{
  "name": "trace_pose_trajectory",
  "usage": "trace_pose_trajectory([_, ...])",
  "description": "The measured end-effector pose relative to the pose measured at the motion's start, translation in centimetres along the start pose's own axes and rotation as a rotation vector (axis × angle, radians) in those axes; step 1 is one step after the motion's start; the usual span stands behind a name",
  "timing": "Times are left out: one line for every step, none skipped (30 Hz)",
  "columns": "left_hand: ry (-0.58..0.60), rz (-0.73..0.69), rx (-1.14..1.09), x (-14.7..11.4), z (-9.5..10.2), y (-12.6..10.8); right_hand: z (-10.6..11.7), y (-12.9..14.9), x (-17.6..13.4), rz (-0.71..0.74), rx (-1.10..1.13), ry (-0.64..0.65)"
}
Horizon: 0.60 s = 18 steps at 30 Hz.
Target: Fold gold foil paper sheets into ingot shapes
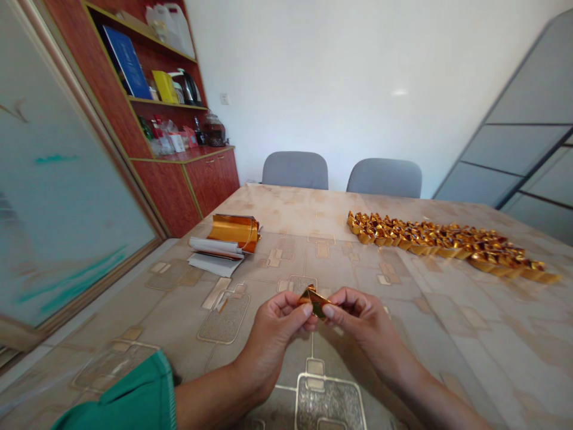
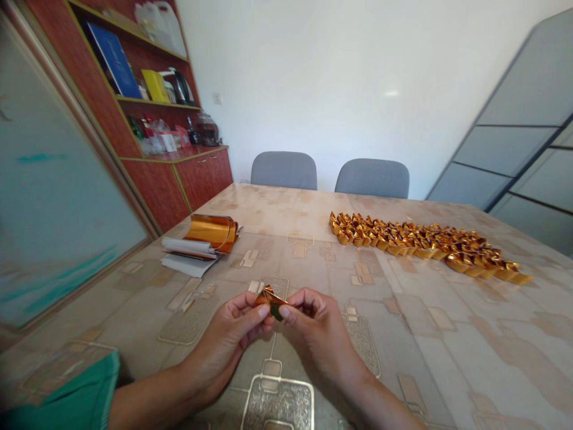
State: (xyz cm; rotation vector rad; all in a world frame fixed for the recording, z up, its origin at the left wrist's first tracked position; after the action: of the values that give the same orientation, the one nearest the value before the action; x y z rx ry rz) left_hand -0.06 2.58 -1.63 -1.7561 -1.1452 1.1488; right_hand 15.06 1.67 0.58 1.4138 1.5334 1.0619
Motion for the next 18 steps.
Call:
trace_pose_trajectory([0.005, 0.006, -0.008, 0.0, 0.0, 0.0, -0.1, 0.0, 0.0, -0.002, 0.001, 0.012])
trace_pose_trajectory([0.009, 0.010, -0.016, 0.0, 0.0, 0.0, -0.1, 0.0, 0.0, -0.009, 0.001, 0.028])
trace_pose_trajectory([0.014, 0.013, -0.020, 0.0, 0.0, 0.0, -0.2, 0.1, 0.0, -0.018, 0.001, 0.044])
trace_pose_trajectory([0.019, 0.016, -0.020, 0.0, 0.0, 0.0, -0.2, 0.0, 0.0, -0.025, -0.001, 0.053])
trace_pose_trajectory([0.023, 0.017, -0.015, 0.0, 0.0, 0.0, -0.2, 0.0, 0.0, -0.030, -0.003, 0.056])
trace_pose_trajectory([0.028, 0.019, -0.009, -0.1, 0.0, 0.0, -0.2, 0.0, 0.0, -0.030, -0.007, 0.056])
trace_pose_trajectory([0.033, 0.021, -0.003, -0.1, 0.0, 0.0, -0.2, 0.0, 0.0, -0.025, -0.012, 0.056])
trace_pose_trajectory([0.037, 0.024, 0.000, -0.1, 0.0, 0.0, -0.1, -0.1, 0.1, -0.018, -0.021, 0.060])
trace_pose_trajectory([0.040, 0.027, -0.002, -0.1, 0.0, 0.0, 0.0, -0.2, 0.1, -0.012, -0.032, 0.067])
trace_pose_trajectory([0.044, 0.033, -0.008, 0.0, 0.0, 0.1, 0.1, -0.3, 0.1, -0.010, -0.042, 0.078])
trace_pose_trajectory([0.049, 0.039, -0.017, 0.0, 0.0, 0.1, 0.2, -0.4, 0.1, -0.011, -0.051, 0.091])
trace_pose_trajectory([0.054, 0.044, -0.027, 0.0, 0.0, 0.2, 0.3, -0.5, 0.2, -0.014, -0.060, 0.105])
trace_pose_trajectory([0.061, 0.045, -0.036, 0.1, 0.0, 0.2, 0.3, -0.7, 0.2, -0.017, -0.065, 0.116])
trace_pose_trajectory([0.068, 0.044, -0.041, 0.1, -0.1, 0.3, 0.3, -0.8, 0.2, -0.021, -0.071, 0.126])
trace_pose_trajectory([0.075, 0.039, -0.042, 0.2, -0.1, 0.4, 0.4, -1.0, 0.3, -0.025, -0.078, 0.132])
trace_pose_trajectory([0.083, 0.032, -0.036, 0.2, -0.1, 0.4, 0.4, -1.1, 0.3, -0.031, -0.087, 0.132])
trace_pose_trajectory([0.089, 0.026, -0.024, 0.2, -0.1, 0.4, 0.3, -1.2, 0.3, -0.038, -0.094, 0.126])
trace_pose_trajectory([0.094, 0.021, -0.007, 0.3, -0.1, 0.5, 0.3, -1.4, 0.3, -0.046, -0.088, 0.120])
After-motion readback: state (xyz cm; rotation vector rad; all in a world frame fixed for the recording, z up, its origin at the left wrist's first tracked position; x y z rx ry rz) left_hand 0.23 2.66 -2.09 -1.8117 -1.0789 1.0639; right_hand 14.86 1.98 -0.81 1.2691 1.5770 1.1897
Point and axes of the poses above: each hand's wrist, its own x-axis towards the middle knuckle, its own z-axis out of the back of the hand, y = z × x, the point moved 2 cm from there along x, towards the middle knuckle, and after that the axes turned 10 degrees about x, right-handed, at the moved point
